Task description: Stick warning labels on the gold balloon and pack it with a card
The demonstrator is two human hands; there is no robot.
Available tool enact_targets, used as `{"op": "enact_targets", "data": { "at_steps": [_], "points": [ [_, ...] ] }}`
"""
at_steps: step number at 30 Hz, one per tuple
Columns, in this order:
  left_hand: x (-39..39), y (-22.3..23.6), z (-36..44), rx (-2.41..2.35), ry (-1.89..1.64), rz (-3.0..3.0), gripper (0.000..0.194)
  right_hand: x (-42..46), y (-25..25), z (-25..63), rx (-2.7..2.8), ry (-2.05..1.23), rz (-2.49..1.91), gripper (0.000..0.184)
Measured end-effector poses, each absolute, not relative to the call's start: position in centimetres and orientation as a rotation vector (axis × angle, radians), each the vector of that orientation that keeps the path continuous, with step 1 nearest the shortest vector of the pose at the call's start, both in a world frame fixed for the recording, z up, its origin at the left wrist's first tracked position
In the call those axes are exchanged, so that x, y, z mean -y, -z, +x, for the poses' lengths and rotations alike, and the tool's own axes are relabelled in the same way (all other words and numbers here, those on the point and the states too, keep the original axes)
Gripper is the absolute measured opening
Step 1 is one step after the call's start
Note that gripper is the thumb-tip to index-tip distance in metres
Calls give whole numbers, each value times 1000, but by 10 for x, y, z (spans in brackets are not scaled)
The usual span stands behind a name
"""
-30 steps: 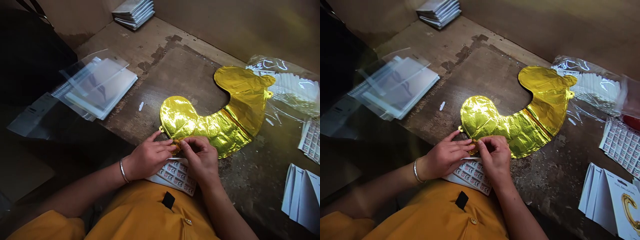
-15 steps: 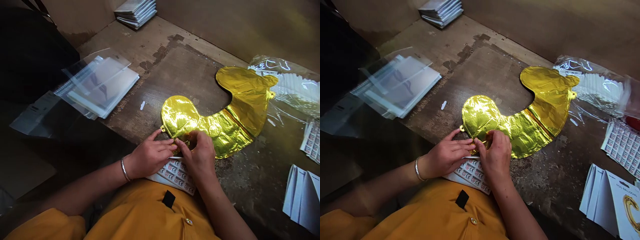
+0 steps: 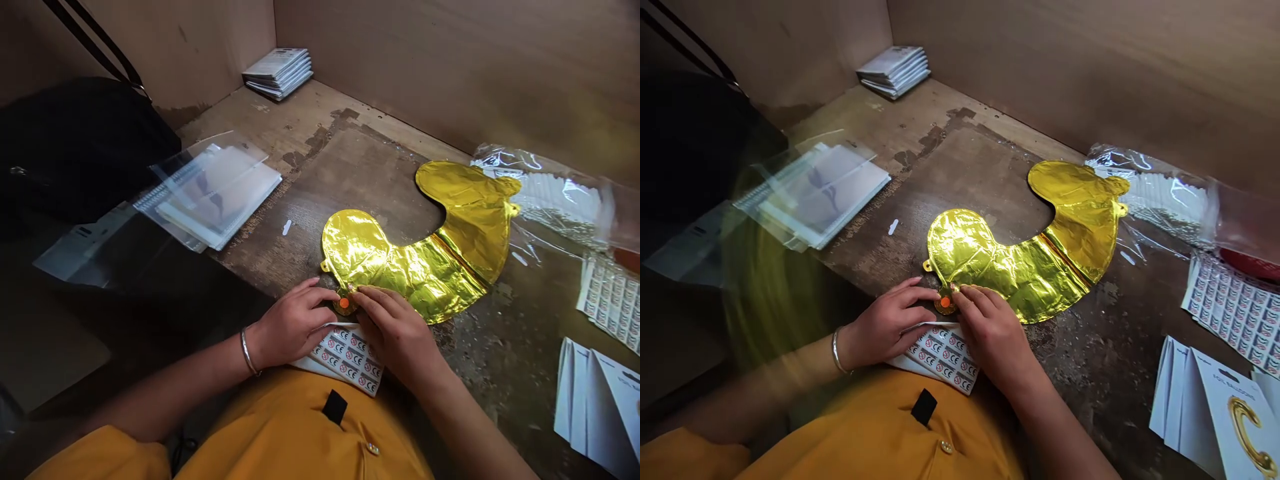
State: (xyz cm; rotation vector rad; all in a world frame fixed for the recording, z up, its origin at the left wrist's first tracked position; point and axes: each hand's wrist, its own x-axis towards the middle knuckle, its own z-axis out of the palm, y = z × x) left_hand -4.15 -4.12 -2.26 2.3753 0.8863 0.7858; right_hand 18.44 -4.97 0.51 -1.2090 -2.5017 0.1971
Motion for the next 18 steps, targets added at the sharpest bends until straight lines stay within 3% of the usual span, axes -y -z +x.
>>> {"op": "enact_targets", "data": {
  "at_steps": [6, 12, 18],
  "points": [
    [44, 24, -46, -821, -794, 2288, 11, 48, 14, 187, 2516, -26, -1086, 27],
    [48, 18, -44, -875, -820, 2258, 12, 35, 4, 183, 2151, -414, -1430, 14],
    [47, 11, -42, -929, -810, 2380, 11, 23, 1, 183, 1918, -662, -1712, 39]
  ]
}}
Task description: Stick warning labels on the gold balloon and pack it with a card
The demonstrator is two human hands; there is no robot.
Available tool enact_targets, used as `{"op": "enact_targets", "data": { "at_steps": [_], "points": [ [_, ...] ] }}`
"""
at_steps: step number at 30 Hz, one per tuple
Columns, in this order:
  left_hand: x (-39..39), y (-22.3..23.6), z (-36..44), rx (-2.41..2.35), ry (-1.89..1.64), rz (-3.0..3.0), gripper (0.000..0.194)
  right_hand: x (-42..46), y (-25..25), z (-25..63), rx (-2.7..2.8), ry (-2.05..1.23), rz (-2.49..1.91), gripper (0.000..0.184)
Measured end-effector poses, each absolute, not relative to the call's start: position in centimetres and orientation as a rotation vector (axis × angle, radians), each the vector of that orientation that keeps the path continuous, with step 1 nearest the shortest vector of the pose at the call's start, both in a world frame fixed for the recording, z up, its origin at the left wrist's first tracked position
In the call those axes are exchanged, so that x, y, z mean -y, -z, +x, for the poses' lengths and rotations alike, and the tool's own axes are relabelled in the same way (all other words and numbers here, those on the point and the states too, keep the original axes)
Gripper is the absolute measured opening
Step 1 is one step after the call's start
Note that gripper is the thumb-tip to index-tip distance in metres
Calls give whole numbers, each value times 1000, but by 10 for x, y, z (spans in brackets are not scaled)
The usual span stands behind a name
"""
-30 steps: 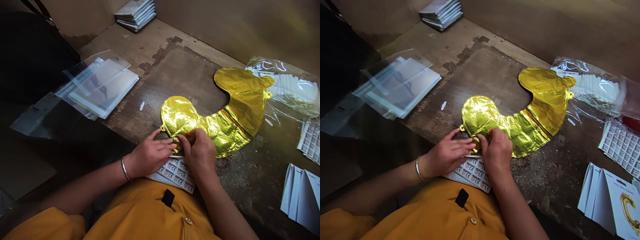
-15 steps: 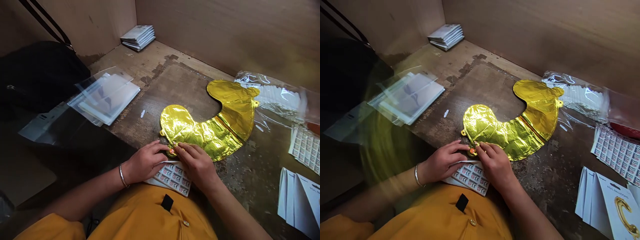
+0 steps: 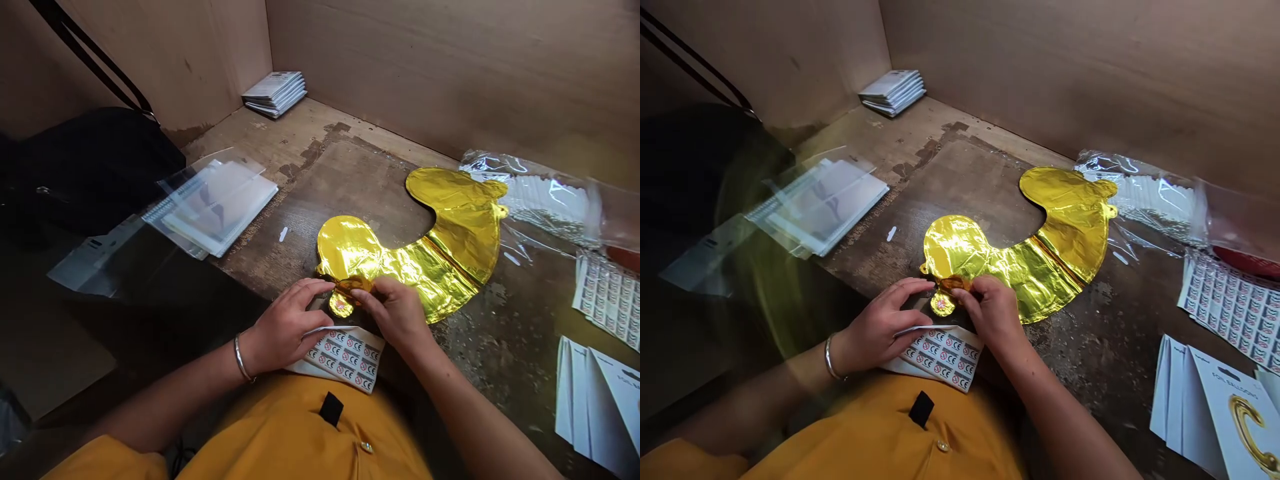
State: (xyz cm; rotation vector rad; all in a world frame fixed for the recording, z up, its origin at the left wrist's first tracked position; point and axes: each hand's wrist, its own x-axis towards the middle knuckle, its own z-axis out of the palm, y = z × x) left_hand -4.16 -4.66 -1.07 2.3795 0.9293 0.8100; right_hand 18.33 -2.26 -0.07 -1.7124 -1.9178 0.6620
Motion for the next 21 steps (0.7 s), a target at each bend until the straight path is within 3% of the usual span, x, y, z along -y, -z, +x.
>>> {"op": "enact_targets", "data": {
  "at_steps": [7, 12, 21],
  "points": [
    [39, 0, -39, -931, -693, 2479, 15, 11, -4, 184, 1716, -1032, -1761, 47],
    [38, -5, -37, -934, -718, 2496, 15, 8, -7, 189, 1617, -1274, -1668, 39],
    [14, 2, -20, -558, -573, 2679, 16, 5, -9, 189, 1526, -1414, -1575, 41]
  ]
}}
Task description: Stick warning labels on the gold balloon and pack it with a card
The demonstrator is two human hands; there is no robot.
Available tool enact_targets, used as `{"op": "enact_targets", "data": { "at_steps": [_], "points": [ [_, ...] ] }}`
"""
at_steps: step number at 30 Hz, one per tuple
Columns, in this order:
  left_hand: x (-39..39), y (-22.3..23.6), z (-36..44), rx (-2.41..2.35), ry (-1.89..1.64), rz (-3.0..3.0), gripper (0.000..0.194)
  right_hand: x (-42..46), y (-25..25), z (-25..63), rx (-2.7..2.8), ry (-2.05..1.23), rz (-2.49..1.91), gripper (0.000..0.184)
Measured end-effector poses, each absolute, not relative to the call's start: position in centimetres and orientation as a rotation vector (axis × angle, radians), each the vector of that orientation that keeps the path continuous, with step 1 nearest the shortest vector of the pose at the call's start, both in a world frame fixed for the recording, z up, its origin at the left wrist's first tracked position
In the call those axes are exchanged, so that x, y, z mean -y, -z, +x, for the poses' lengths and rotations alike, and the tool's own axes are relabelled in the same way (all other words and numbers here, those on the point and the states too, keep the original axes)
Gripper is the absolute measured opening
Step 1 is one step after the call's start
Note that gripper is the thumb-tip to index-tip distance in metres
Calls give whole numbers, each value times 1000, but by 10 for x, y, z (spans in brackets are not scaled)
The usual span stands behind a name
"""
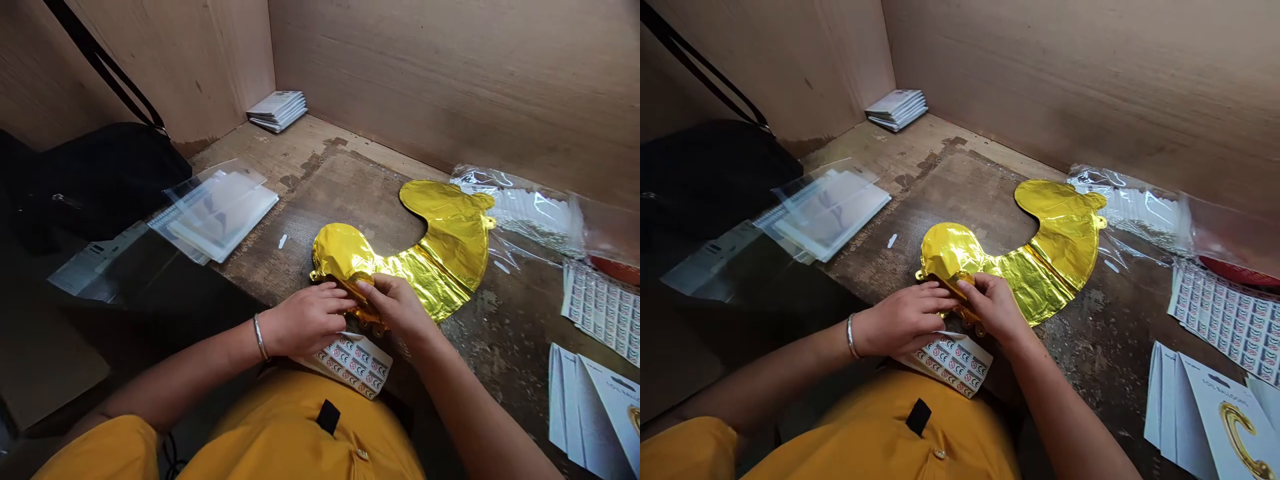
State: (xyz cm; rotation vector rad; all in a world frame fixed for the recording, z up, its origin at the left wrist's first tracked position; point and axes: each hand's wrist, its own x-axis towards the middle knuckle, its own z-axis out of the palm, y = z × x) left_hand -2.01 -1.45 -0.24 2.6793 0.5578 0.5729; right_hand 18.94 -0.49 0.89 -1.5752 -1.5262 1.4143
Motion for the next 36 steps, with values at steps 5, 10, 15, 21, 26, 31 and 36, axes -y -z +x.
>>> {"op": "enact_targets", "data": {
  "at_steps": [5, 10, 15, 21, 26, 31, 36],
  "points": [
    [6, 14, -17, -533, -614, 2610, 19, 10, -22, 197, 1676, -907, -1585, 28],
    [7, 14, -15, -578, -559, 2604, 16, 33, -12, 192, 2215, -343, -1469, 53],
    [9, 14, -18, -571, -597, 2576, 17, 25, -9, 213, 2074, -412, -1622, 15],
    [8, 17, -20, -555, -647, 2485, 9, -70, -37, 312, 1673, -423, -1933, 34],
    [7, 17, -18, -561, -657, 2472, 8, -125, -49, 374, 1431, -148, -2041, 29],
    [4, 19, -18, -532, -693, 2444, 9, -117, -59, 354, 1385, 25, -1941, 36],
    [5, 12, -22, -578, -739, 2125, 10, -25, -63, 265, 1741, -152, -1732, 22]
  ]
}}
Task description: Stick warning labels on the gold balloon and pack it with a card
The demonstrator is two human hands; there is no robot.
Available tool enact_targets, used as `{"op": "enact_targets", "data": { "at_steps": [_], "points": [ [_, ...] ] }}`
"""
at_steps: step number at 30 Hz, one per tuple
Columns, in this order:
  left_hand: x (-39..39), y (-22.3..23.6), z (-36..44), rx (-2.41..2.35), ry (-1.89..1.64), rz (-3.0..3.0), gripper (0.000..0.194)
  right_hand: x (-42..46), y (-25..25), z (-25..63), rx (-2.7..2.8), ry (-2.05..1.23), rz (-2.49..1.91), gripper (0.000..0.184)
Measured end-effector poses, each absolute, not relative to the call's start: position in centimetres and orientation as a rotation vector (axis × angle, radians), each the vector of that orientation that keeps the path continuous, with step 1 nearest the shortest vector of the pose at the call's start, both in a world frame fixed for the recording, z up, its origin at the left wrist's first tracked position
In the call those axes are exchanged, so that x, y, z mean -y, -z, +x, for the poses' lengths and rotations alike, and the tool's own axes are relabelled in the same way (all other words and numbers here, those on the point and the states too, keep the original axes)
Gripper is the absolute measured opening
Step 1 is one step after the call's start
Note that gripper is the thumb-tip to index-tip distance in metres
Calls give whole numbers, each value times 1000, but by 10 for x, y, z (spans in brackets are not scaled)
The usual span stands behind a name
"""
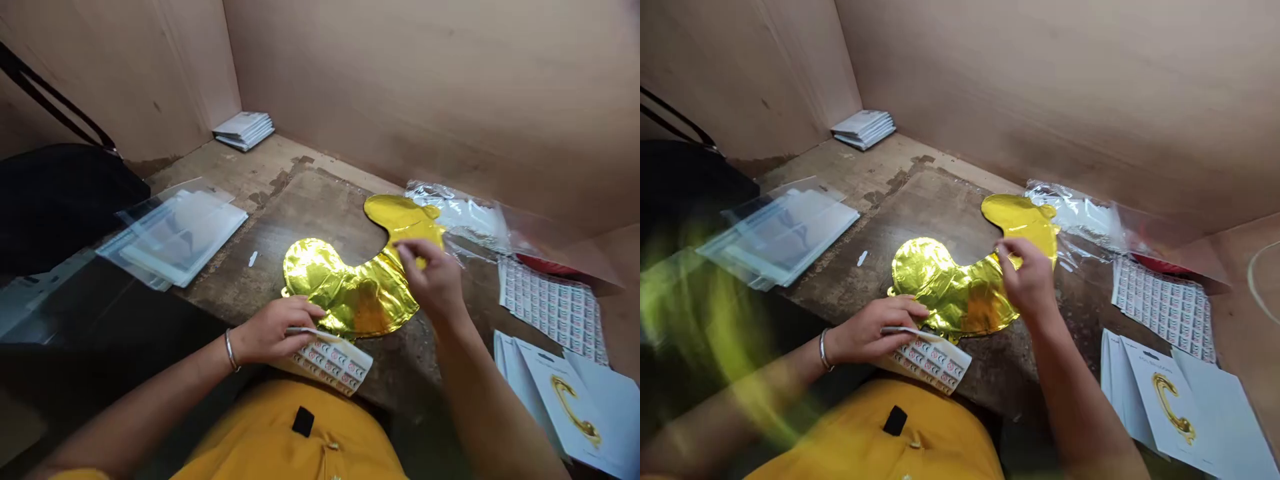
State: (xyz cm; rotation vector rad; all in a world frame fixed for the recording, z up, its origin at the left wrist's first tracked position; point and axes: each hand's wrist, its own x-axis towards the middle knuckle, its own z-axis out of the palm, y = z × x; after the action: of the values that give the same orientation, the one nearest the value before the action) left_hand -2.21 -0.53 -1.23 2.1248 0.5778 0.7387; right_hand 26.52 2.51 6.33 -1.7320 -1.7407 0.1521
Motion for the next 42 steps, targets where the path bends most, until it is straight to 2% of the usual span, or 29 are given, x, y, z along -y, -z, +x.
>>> {"op": "enact_targets", "data": {
  "at_steps": [3, 5, 8, 13, 16, 19, 28, 38, 42],
  "points": [
    [14, 0, -22, -767, -722, 1793, 14, 44, -61, 219, 2203, -411, -1510, 28],
    [21, -8, -19, -904, -654, 1566, 17, 72, -55, 204, 2196, -375, -1517, 28],
    [30, -12, -12, -969, -574, 1228, 23, 81, -43, 205, 2121, -370, -1597, 14],
    [39, -6, -7, -929, -576, 848, 30, 70, -37, 217, 2160, -478, -1651, 15],
    [43, -6, -6, -963, -579, 811, 28, 73, -44, 208, 2132, -173, -1630, 11],
    [47, -9, -6, -978, -595, 834, 23, 76, -50, 189, 2125, 25, -1553, 17],
    [49, -17, -7, -1007, -608, 986, 20, 73, -42, 162, 2159, -50, -1410, 7],
    [52, -16, -8, -904, -659, 843, 29, 80, -27, 169, 2189, 199, -1208, 24],
    [51, -14, -8, -792, -640, 673, 36, 79, -19, 171, 2222, 209, -1153, 25]
  ]
}}
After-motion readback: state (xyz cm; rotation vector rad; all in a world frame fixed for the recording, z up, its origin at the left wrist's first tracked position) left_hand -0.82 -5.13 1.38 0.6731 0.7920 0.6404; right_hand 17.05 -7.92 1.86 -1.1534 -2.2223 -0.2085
